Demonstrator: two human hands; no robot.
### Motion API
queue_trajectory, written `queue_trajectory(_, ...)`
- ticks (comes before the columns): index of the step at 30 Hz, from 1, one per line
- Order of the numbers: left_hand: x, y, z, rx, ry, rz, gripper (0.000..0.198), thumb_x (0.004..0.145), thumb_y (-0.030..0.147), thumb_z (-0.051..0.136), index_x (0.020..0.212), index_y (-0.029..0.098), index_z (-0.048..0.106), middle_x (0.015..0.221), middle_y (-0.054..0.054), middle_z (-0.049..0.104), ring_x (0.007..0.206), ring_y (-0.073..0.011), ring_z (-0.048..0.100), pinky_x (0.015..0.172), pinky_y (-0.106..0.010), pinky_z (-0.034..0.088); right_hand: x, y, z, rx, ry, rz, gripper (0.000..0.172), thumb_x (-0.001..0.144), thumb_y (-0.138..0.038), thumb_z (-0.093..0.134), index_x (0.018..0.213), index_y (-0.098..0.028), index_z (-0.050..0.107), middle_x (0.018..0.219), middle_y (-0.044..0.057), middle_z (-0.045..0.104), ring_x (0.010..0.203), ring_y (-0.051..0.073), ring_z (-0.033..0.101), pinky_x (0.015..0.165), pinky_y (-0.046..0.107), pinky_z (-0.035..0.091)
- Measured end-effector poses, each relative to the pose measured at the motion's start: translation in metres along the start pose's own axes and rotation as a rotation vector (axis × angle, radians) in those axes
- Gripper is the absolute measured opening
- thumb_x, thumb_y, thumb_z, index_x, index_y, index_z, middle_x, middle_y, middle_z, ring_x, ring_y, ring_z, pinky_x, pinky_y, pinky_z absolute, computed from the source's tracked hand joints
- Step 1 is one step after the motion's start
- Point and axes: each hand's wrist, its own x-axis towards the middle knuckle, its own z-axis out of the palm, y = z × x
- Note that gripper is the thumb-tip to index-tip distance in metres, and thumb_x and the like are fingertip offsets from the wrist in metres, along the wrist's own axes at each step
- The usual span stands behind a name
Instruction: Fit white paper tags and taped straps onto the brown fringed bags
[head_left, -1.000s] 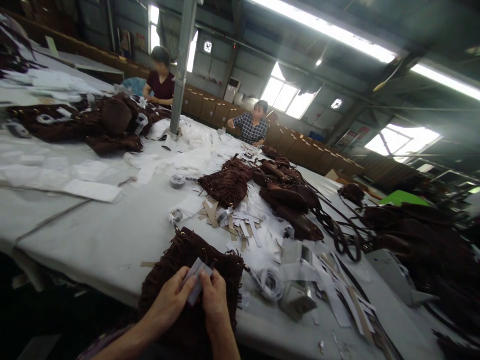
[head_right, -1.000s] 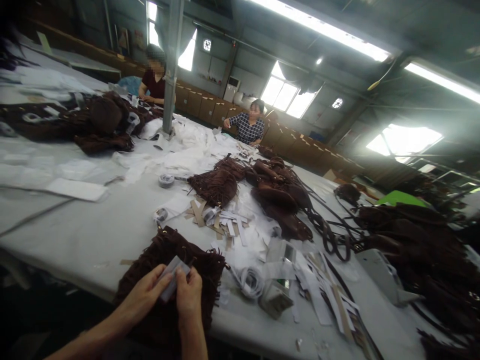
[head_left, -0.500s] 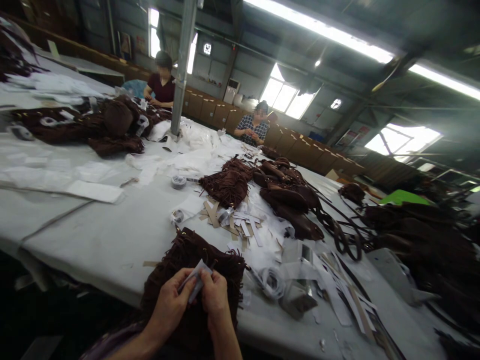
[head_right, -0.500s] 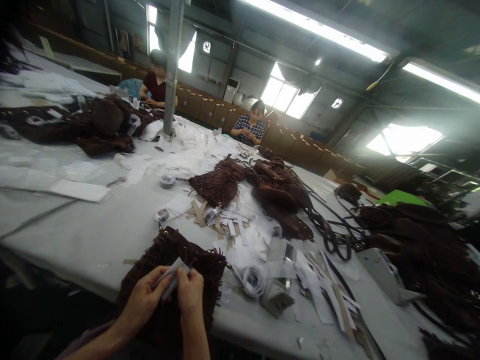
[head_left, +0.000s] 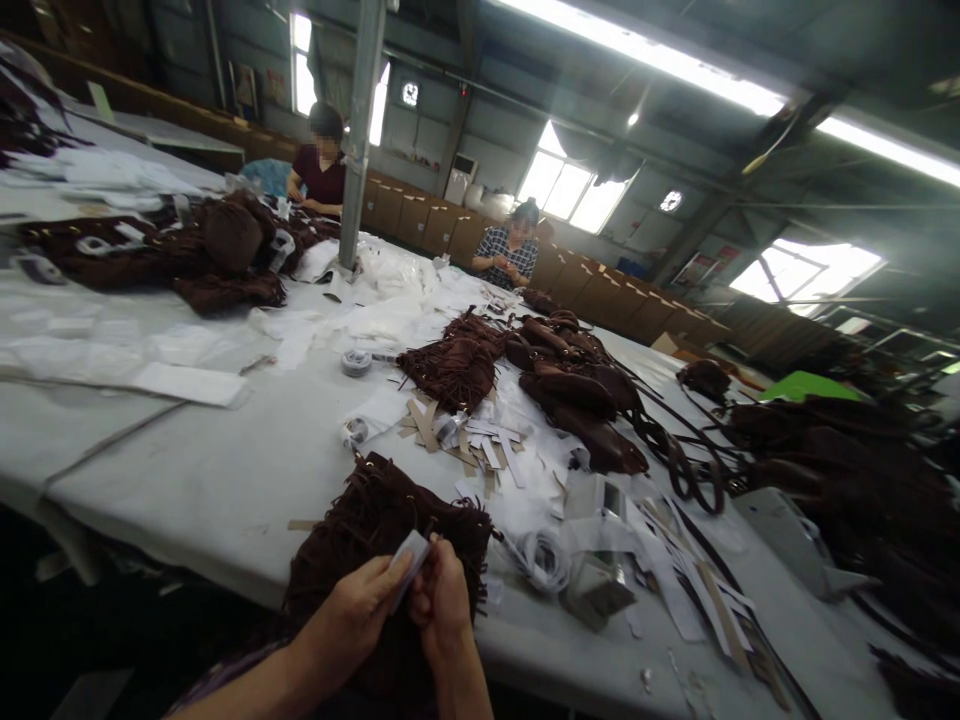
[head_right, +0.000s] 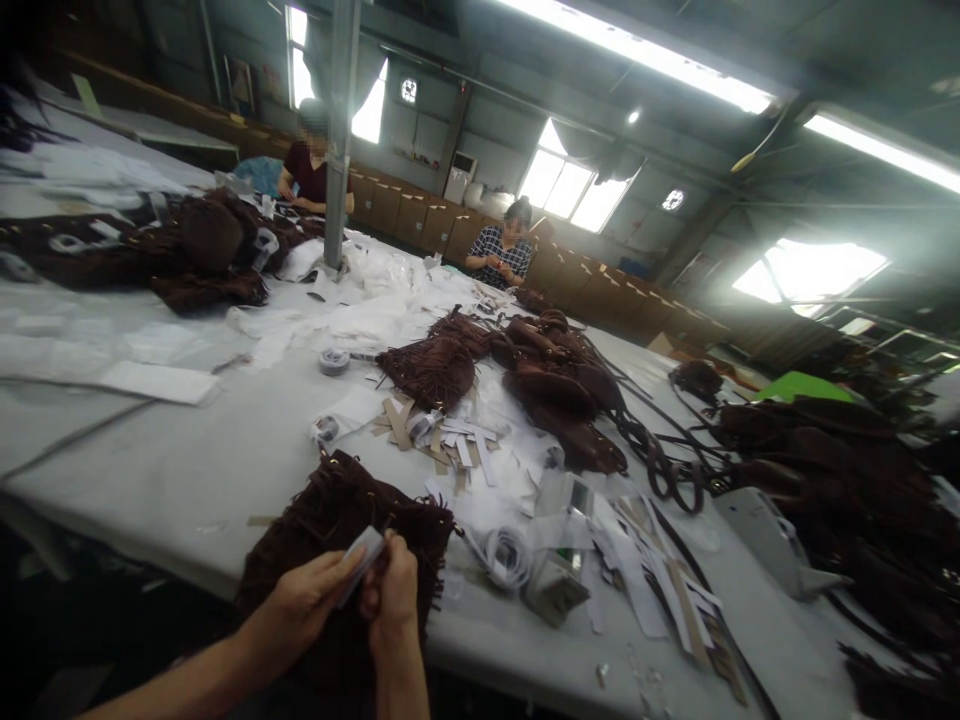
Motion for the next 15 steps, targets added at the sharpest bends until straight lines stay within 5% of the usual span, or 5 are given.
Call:
queue_trajectory(7, 0.006, 0.019, -0.002, -0.187, 0.021, -0.185, 0.049, 0.083, 0.042, 0.056, 0.127, 0.021, 0.055, 0.105, -0.009, 0.068, 0.099, -0.0247, 0.062, 0.088, -0.032, 0.048, 0.005, 0.007, 0.001, -0.033, -0.016, -0.180, 0.049, 0.062, -0.063, 0.070, 0.062, -0.017, 0.051, 0.044, -0.009, 0.039, 0.036, 0.004, 0.029, 0.034, 0.018, 0.023)
queue_trajectory(11, 0.017, 0.019, -0.002, -0.431, 0.009, -0.528, 0.053, 0.077, 0.062, 0.052, 0.100, 0.014, 0.055, 0.075, -0.006, 0.066, 0.064, -0.0201, 0.064, 0.053, -0.027, 0.050, 0.010, 0.011, 0.000, -0.043, -0.027, -0.203, 0.050, 0.063, -0.064, 0.068, 0.061, -0.017, 0.051, 0.045, -0.008, 0.041, 0.038, 0.005, 0.031, 0.036, 0.019, 0.024)
queue_trajectory(15, 0.024, 0.012, 0.005, -0.391, -0.056, -0.571, 0.052, 0.074, 0.068, 0.051, 0.077, 0.017, 0.049, 0.058, 0.000, 0.059, 0.041, -0.0117, 0.052, 0.038, -0.020, 0.036, 0.009, 0.013, -0.003, -0.078, -0.035, -0.208, 0.049, 0.067, -0.063, 0.066, 0.058, -0.018, 0.049, 0.043, -0.008, 0.040, 0.036, 0.006, 0.031, 0.035, 0.020, 0.023)
